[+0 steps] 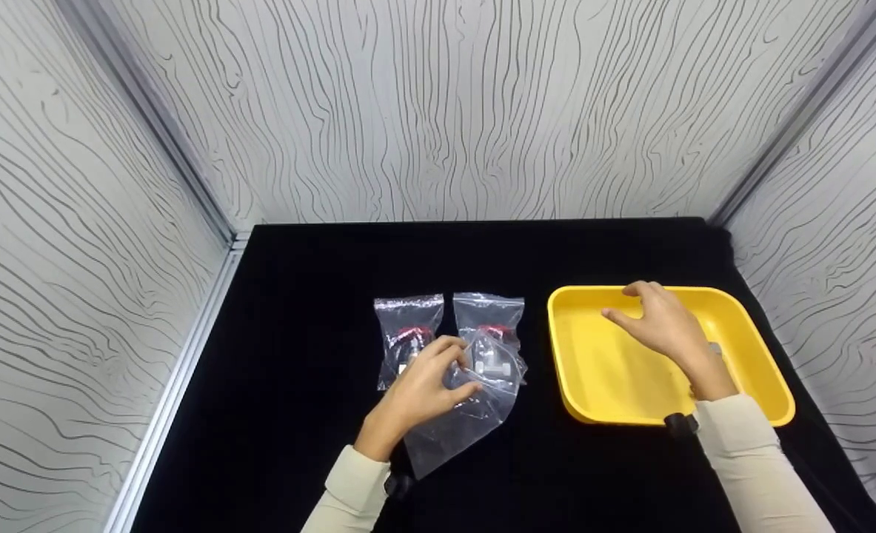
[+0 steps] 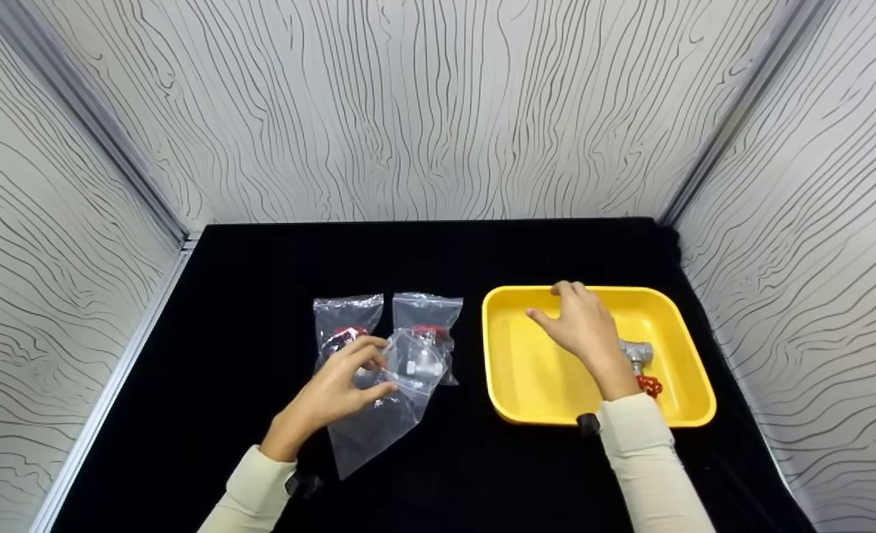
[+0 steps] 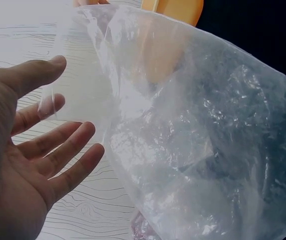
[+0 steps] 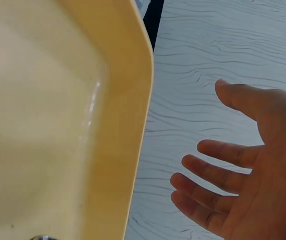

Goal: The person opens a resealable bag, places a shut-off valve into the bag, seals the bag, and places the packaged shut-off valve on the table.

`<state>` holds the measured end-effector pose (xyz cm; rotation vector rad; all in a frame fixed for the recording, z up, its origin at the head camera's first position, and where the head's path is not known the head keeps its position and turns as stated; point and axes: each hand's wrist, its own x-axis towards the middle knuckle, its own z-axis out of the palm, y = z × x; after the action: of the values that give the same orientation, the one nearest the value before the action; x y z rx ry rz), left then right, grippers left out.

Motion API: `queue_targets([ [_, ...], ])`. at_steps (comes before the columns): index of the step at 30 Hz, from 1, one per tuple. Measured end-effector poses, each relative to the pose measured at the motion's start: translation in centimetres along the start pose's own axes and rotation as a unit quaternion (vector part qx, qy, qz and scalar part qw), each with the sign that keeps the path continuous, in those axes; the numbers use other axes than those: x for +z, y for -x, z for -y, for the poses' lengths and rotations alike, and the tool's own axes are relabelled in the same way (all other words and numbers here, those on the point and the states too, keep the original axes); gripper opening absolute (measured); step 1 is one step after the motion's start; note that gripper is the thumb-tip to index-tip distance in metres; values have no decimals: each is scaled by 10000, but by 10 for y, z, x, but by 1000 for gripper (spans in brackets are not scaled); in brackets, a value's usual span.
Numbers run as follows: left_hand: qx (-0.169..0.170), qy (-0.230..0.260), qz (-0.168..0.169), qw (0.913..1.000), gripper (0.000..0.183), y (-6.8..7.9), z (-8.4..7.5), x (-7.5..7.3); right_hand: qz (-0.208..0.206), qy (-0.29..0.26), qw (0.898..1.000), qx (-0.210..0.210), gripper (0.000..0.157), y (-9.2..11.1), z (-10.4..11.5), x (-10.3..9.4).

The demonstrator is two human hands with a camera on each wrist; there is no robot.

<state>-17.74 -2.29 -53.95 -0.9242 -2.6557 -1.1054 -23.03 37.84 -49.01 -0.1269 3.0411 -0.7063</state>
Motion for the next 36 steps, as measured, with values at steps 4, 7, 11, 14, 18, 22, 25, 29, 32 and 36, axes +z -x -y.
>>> queue_targets([
  [4,-12,-20,1,10000,25,0,0,-1,167,149,9997,91,82,-1,-12,-3],
  [7,7,-29,-5,10000,25,0,0,-1,311,189,9992,188,86,-2,-21,-5],
  [11,6,-46,-14,10000,24,1,1,-1,409,253,9986,227,88,-2,-31,-7],
  [14,-11,-51,2,10000,24,1,1,-1,460,363,9981,205,89,-2,-39,-8],
  [18,-1,-56,34,10000,25,1,1,-1,521,474,9973,204,86,-2,-49,-8],
  [22,-1,-85,41,10000,25,1,1,-1,598,467,9968,268,85,-2,-59,-8],
  [25,-16,-114,34,9999,25,1,2,-1,707,436,9960,334,88,-3,-67,-9],
  [29,-33,-98,27,9999,25,2,2,-1,884,438,9941,448,91,-4,-78,-10],
  [32,-45,-99,38,9999,26,1,2,-2,1002,445,9925,541,91,-5,-84,-11],
  [36,-79,-106,69,9999,27,1,2,-3,1115,446,9909,612,92,-5,-93,-11],
])
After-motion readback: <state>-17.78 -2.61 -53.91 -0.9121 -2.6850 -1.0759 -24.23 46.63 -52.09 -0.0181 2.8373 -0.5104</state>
